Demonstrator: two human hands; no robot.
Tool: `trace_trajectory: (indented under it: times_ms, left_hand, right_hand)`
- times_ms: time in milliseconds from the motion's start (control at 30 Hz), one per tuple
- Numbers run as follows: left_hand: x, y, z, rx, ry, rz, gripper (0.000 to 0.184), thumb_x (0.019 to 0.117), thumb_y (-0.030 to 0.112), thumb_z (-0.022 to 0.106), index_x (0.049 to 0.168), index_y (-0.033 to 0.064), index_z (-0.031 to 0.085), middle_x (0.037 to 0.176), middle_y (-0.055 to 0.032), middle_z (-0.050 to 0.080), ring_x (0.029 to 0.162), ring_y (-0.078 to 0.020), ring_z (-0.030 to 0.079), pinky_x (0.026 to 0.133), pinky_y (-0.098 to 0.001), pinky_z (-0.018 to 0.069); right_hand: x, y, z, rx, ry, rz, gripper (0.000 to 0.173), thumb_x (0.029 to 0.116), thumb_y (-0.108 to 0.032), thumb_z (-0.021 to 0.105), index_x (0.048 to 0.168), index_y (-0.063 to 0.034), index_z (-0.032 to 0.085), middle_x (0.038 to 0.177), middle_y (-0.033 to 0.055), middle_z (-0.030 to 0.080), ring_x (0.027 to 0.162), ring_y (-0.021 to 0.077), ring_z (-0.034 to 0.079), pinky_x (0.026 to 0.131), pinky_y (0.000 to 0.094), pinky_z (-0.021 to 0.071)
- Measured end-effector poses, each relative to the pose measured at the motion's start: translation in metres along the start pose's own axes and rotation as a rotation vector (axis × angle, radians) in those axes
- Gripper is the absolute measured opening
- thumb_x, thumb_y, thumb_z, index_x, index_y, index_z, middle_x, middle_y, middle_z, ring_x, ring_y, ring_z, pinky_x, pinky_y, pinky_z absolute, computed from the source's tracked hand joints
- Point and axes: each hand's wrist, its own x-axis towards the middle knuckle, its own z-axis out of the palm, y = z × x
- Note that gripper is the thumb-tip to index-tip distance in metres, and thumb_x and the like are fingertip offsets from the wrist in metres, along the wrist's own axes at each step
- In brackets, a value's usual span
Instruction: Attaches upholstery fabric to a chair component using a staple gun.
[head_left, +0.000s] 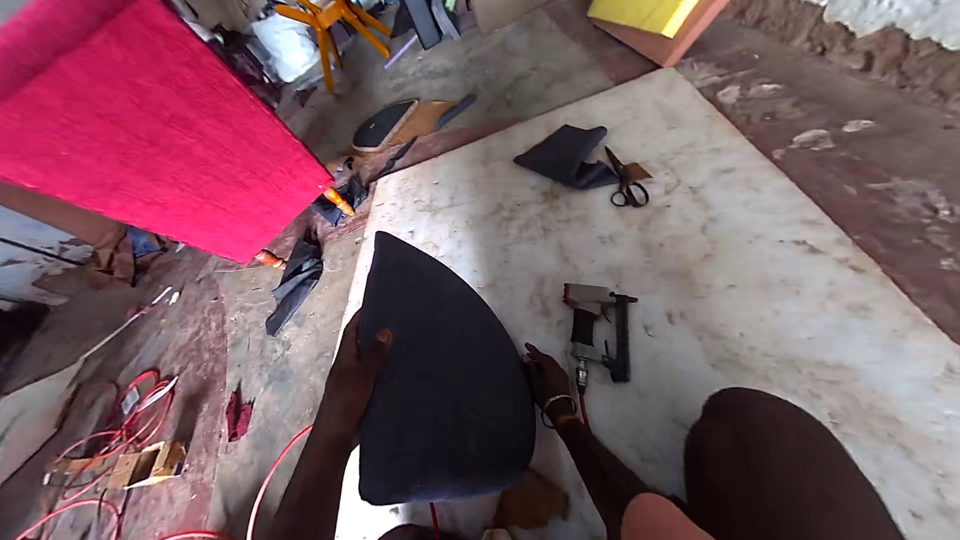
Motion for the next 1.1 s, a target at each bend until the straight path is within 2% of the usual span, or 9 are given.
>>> trace_trajectory:
  times_ms: [133,200,267,400,533,667,767,933,1100]
  left_hand:
    - [0.001,0.008,0.010,0.067,-0.015,0.024,0.067,0.1001,0.020,0.059,0.161,0.0168,0.032,0.141,-0.0068,0.061,0.114,-0.0105,0.067,0.091,-0.0274,0.0594]
    - [-0.004,0.009,0.016,0.111,-0.015,0.029,0.071,0.0977,0.022,0.058,0.161,0.0121,0.029,0.142,-0.0057,0.060,0.116,-0.0058,0.065,0.092,-0.0222,0.0573]
    - [-0.011,0.009,0.023,0.116,-0.012,0.054,0.072,0.0967,0.023,0.057,0.160,0.0062,0.027,0.142,-0.0055,0.059,0.117,-0.0028,0.065,0.093,-0.0190,0.0563]
    - [-0.019,0.016,0.037,0.078,-0.044,0.080,0.074,0.0978,0.019,0.056,0.160,-0.0002,0.021,0.145,-0.0064,0.056,0.121,-0.0013,0.062,0.097,-0.0175,0.0547]
    - [-0.034,0.017,0.056,-0.012,-0.106,0.109,0.076,0.0992,0.018,0.057,0.160,-0.0016,0.016,0.144,-0.0077,0.057,0.120,-0.0061,0.064,0.097,-0.0217,0.0570]
    - [-0.046,0.015,0.066,0.022,-0.110,0.135,0.085,0.0982,0.036,0.062,0.160,-0.0015,0.018,0.146,-0.0093,0.055,0.125,-0.0072,0.061,0.101,-0.0243,0.0555]
    - [-0.054,0.013,0.069,0.087,-0.096,0.181,0.090,0.0983,0.052,0.060,0.159,-0.0015,0.020,0.149,-0.0100,0.052,0.132,-0.0070,0.055,0.108,-0.0251,0.0502]
    - [-0.069,0.009,0.072,0.046,-0.024,0.249,0.080,0.1024,0.052,0.052,0.157,-0.0015,0.028,0.147,-0.0109,0.054,0.129,-0.0068,0.056,0.107,-0.0244,0.0494]
    - [-0.064,0.014,0.075,-0.016,-0.017,0.213,0.061,0.1051,0.044,0.047,0.158,0.0159,0.038,0.138,-0.0047,0.063,0.121,-0.0139,0.062,0.101,-0.0337,0.0527]
  right_hand:
    - [0.013,-0.007,0.003,-0.074,-0.116,-0.057,0.044,0.1108,-0.027,0.038,0.148,-0.0123,0.056,0.138,0.0154,0.065,0.129,0.0335,0.061,0.113,0.0525,0.0417]
    - [0.006,-0.013,0.013,0.018,-0.072,-0.071,0.044,0.1103,-0.020,0.037,0.149,-0.0056,0.054,0.141,0.0185,0.063,0.131,0.0398,0.059,0.113,0.0610,0.0370]
    - [-0.001,-0.027,0.019,0.133,-0.102,0.036,0.049,0.1121,-0.025,0.032,0.158,-0.0083,0.042,0.152,0.0200,0.052,0.137,0.0453,0.050,0.116,0.0615,0.0313]
    - [-0.005,-0.058,0.024,0.338,-0.069,-0.047,0.057,0.1107,-0.033,0.026,0.163,-0.0100,0.030,0.168,0.0175,0.027,0.156,0.0342,0.025,0.126,0.0543,0.0218]
    - [-0.019,-0.131,-0.004,0.251,-0.062,-0.211,0.063,0.1098,-0.043,0.016,0.166,-0.0157,0.022,0.173,0.0096,0.016,0.159,0.0315,0.013,0.125,0.0636,0.0134]
    - [-0.049,-0.214,-0.041,0.279,-0.055,-0.393,0.061,0.1105,-0.045,0.015,0.167,-0.0212,0.019,0.174,0.0050,0.012,0.160,0.0289,0.008,0.125,0.0654,0.0110]
    - [-0.076,-0.256,-0.059,0.207,-0.072,-0.594,0.057,0.1102,-0.043,0.015,0.167,-0.0321,0.016,0.175,-0.0010,0.006,0.161,0.0286,0.001,0.121,0.0736,0.0081]
    - [-0.100,-0.262,-0.069,0.057,-0.078,-0.665,0.060,0.1084,-0.047,0.015,0.167,-0.0344,0.010,0.175,-0.0044,0.000,0.160,0.0303,-0.004,0.114,0.0808,0.0118]
    - [-0.121,-0.253,-0.088,-0.108,0.010,-0.578,0.061,0.1077,-0.048,0.016,0.167,-0.0345,0.008,0.175,-0.0054,-0.004,0.160,0.0299,-0.008,0.116,0.0787,0.0133]
